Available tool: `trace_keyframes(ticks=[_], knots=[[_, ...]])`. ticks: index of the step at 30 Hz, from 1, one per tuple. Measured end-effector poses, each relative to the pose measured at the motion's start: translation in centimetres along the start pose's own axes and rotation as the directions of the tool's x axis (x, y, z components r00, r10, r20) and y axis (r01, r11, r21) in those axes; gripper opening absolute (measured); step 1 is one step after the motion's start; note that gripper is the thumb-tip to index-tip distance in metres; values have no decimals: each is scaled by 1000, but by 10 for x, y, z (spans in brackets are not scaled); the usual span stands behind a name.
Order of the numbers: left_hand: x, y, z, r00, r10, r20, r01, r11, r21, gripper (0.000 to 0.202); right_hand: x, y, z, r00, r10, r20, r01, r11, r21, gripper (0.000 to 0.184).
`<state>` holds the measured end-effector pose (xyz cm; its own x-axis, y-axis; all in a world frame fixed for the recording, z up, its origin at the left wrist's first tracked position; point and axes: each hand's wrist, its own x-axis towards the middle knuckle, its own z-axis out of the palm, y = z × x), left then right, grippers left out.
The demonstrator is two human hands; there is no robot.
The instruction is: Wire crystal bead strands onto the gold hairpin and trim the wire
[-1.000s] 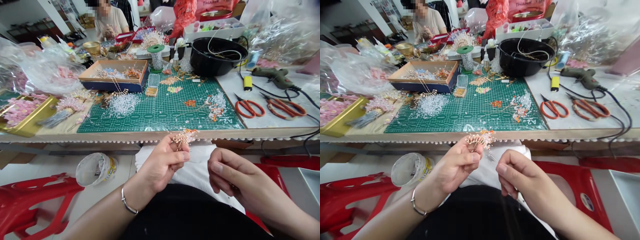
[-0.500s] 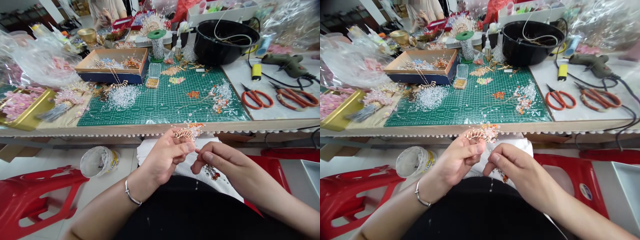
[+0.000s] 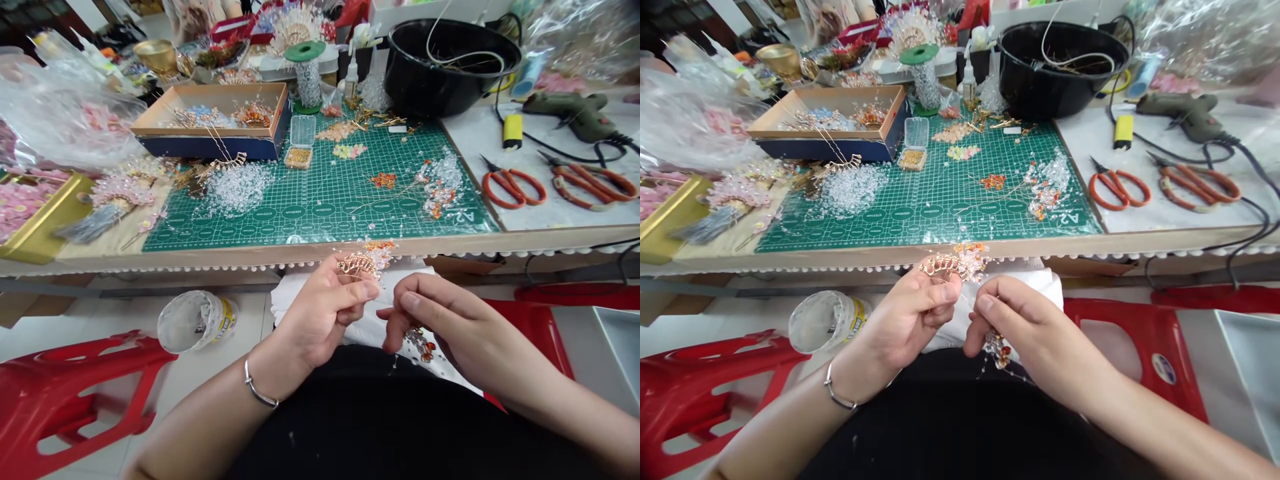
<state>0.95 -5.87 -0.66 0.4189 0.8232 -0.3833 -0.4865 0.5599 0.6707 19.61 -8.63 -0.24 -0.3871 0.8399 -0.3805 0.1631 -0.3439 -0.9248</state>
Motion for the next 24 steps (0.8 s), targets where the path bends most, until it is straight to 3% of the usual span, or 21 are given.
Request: trace_keyframes(ticks=[5,11,17,20,24], knots=[[2,0,-1,999,-10,30,10,1000,9,41,3,-3,0,999,24,35,-22,999,-40,36],[0,-1,-3,1000,10,28,-10,1000,3,42,3,-1,4,999,-26,-29,30,986,163,34],[-6,0,-5,1000,24,4,-24,1000,-10,41,0,3,4,991,-55,-124,85,962,260,28],[-7,1,-6,999,35,0,-35,999,-6,42,-3,3,1,987,-99,-130,121,976,180,26],[-9,0,-4,999,22,34,-22,1000,12,47,-8,-4,-4,995,-95,-2,94,986,-139,16]])
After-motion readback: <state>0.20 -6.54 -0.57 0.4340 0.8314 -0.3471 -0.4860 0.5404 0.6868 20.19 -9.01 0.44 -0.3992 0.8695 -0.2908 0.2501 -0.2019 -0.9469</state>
